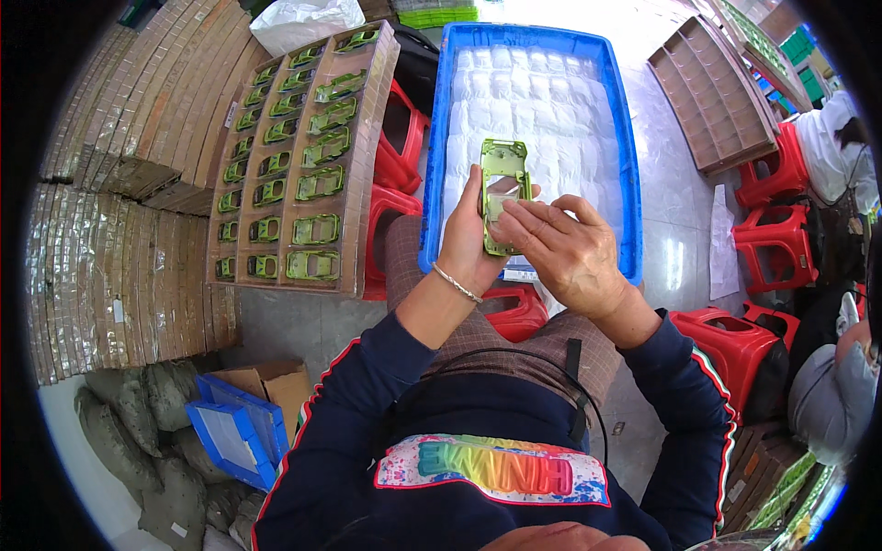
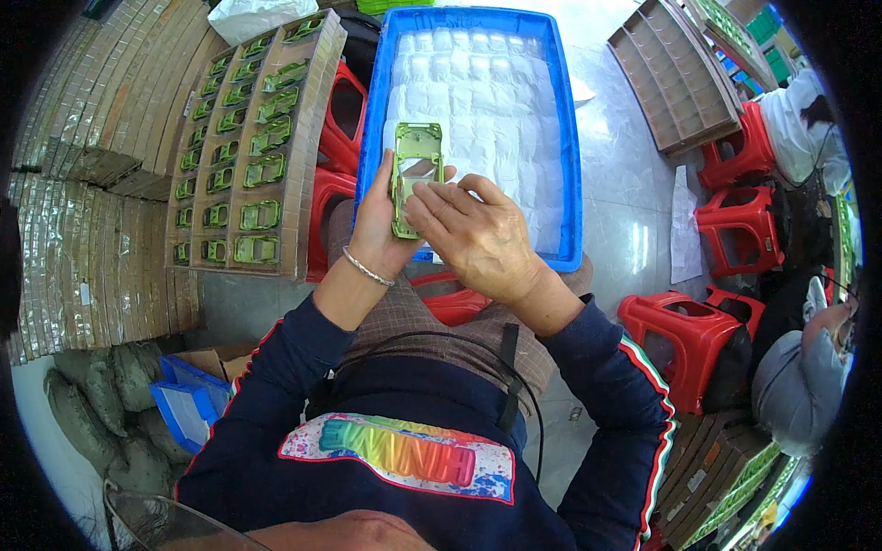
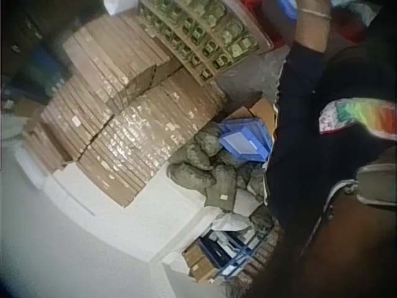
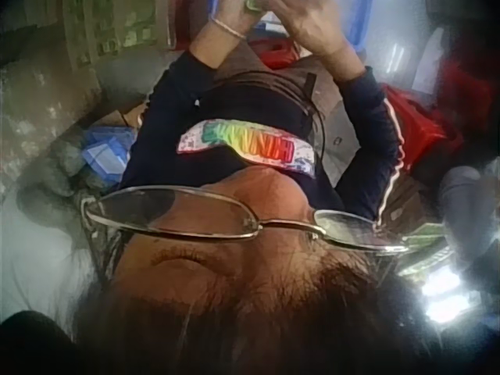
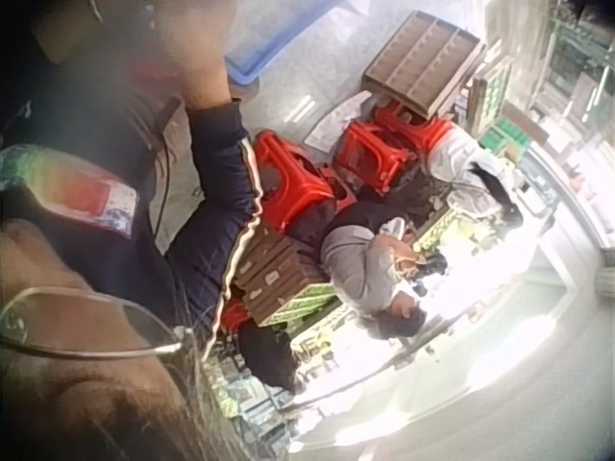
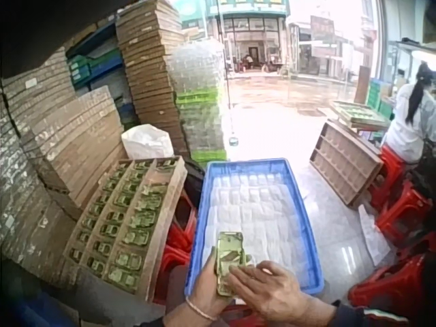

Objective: The person assembles toy cars by taking car shells from a tray and plastic window inserts from a container, fitting the inserts into the shells by hand, and placing the shells back onto the tray.

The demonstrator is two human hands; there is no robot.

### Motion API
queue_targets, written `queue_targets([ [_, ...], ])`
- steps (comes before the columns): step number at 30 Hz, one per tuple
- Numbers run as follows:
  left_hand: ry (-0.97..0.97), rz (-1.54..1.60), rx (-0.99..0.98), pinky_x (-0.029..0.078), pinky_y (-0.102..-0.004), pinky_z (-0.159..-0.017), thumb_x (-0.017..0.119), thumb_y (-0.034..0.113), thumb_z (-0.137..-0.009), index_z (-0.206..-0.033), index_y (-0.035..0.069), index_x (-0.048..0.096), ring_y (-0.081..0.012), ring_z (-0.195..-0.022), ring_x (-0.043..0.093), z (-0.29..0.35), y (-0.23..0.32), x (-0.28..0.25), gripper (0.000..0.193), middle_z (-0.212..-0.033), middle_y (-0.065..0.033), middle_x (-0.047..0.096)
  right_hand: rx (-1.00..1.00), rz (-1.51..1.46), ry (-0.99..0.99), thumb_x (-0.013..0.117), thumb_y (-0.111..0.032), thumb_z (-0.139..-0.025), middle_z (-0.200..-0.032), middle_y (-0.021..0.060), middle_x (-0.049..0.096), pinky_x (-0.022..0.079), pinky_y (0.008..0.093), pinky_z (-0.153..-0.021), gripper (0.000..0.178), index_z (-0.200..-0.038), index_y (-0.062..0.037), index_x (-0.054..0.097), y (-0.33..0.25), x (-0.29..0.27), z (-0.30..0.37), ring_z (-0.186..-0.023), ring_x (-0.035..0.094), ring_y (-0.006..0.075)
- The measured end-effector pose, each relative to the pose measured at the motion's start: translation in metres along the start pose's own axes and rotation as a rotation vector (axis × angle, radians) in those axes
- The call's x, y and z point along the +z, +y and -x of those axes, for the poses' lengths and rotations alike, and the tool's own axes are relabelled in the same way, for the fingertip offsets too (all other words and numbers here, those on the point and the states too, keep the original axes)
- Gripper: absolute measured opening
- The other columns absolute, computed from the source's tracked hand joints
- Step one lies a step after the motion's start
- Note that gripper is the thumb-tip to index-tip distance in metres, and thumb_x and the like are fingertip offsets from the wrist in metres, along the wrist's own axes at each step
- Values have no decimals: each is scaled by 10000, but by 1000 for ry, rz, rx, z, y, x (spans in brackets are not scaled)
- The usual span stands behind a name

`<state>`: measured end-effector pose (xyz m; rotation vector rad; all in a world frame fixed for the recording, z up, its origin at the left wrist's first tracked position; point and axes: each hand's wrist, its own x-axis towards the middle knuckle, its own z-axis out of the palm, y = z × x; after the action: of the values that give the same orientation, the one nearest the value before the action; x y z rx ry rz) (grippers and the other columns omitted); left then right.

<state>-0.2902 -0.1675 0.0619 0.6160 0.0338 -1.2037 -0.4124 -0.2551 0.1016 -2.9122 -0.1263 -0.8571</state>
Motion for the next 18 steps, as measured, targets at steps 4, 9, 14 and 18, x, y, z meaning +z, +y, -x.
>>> queue_targets([
  [4, 0, -17, 13, 537, -326, -782, 296, 482, -1013, -1167, 38, 535, -203, -867, 641, -4, 0, -7, 527, -985, -145, 643, 20, 1, -18, 590, -134, -741, -1031, 100, 655, 444, 319, -858, 264, -977, -17, 613, -2, 5, -1, -990, 624, 186],
  [9, 41, -47, 68, 530, -317, -780, 343, 476, -1007, -1155, 35, 541, -197, -861, 639, -3, -1, -10, 506, -974, -127, 641, 64, 2, -168, 589, -112, -752, -999, 94, 658, 438, 319, -851, 240, -971, -19, 616, -9, 4, -10, -979, 620, 192],
  [14, 135, -154, 74, 521, -297, -769, 396, 474, -996, -1162, 22, 551, -171, -872, 630, 4, 0, 6, 505, -972, -95, 636, 37, 0, -310, 589, -93, -758, -1050, 123, 669, 435, 321, -855, 282, -1019, 8, 622, -8, 6, -12, -997, 620, 205],
  [18, 157, -256, 82, 518, -291, -766, 397, 485, -993, -1177, 24, 552, -156, -882, 624, 6, -1, 4, 520, -986, -84, 632, 9, 47, -384, 581, -82, -756, -981, 119, 667, 435, 320, -836, 264, -997, 17, 623, -9, 6, -17, -945, 622, 211],
])
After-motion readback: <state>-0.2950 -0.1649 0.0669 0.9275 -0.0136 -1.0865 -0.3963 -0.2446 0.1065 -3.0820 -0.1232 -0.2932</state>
